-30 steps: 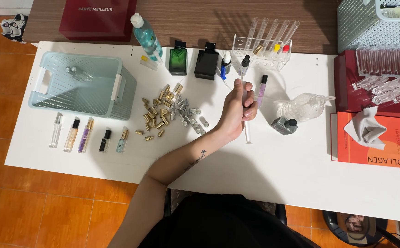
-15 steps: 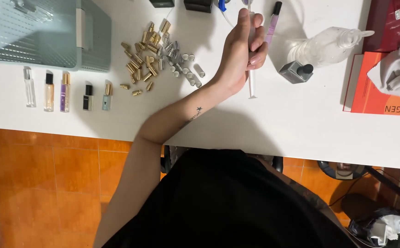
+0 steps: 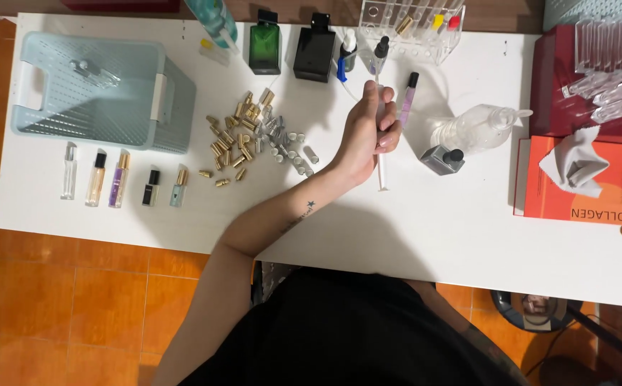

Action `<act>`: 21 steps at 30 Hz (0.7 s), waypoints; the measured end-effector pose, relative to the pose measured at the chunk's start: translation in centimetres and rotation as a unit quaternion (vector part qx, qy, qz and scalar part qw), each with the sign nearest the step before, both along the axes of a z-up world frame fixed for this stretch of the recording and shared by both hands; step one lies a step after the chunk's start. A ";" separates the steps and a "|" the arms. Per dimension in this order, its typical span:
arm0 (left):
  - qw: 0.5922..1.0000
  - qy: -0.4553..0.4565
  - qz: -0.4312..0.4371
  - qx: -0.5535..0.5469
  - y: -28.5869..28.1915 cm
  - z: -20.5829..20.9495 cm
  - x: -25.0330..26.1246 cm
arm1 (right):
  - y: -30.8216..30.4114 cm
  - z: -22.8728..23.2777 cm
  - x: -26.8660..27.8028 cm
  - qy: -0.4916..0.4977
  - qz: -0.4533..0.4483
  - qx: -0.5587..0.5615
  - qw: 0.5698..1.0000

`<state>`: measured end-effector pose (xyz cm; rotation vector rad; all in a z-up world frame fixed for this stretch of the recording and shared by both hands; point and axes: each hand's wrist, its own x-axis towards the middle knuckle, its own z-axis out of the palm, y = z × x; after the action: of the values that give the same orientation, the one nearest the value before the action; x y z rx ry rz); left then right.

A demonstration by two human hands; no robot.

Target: Cleaning and preparing small perfume bottles and sprayers for sampling or assembly.

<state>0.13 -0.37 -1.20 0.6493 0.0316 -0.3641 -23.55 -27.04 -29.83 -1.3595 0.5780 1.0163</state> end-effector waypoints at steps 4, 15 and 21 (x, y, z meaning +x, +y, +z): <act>1.000 -0.005 -0.007 -0.005 0.0 0.2 -0.1 | -1.1 -1.1 0.3 -0.025 -0.003 0.001 1.000; 1.000 -0.011 -0.006 -0.010 0.1 0.3 0.1 | -5.0 2.0 -1.9 -0.195 0.169 -0.124 0.958; 1.000 0.000 0.004 -0.011 0.1 1.1 -0.2 | -2.6 18.8 -0.4 -0.096 0.388 -0.191 0.897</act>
<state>-0.04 -0.27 -0.06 0.6268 0.0293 -0.3564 -23.99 -29.64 -11.01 -2.0994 0.0551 1.4186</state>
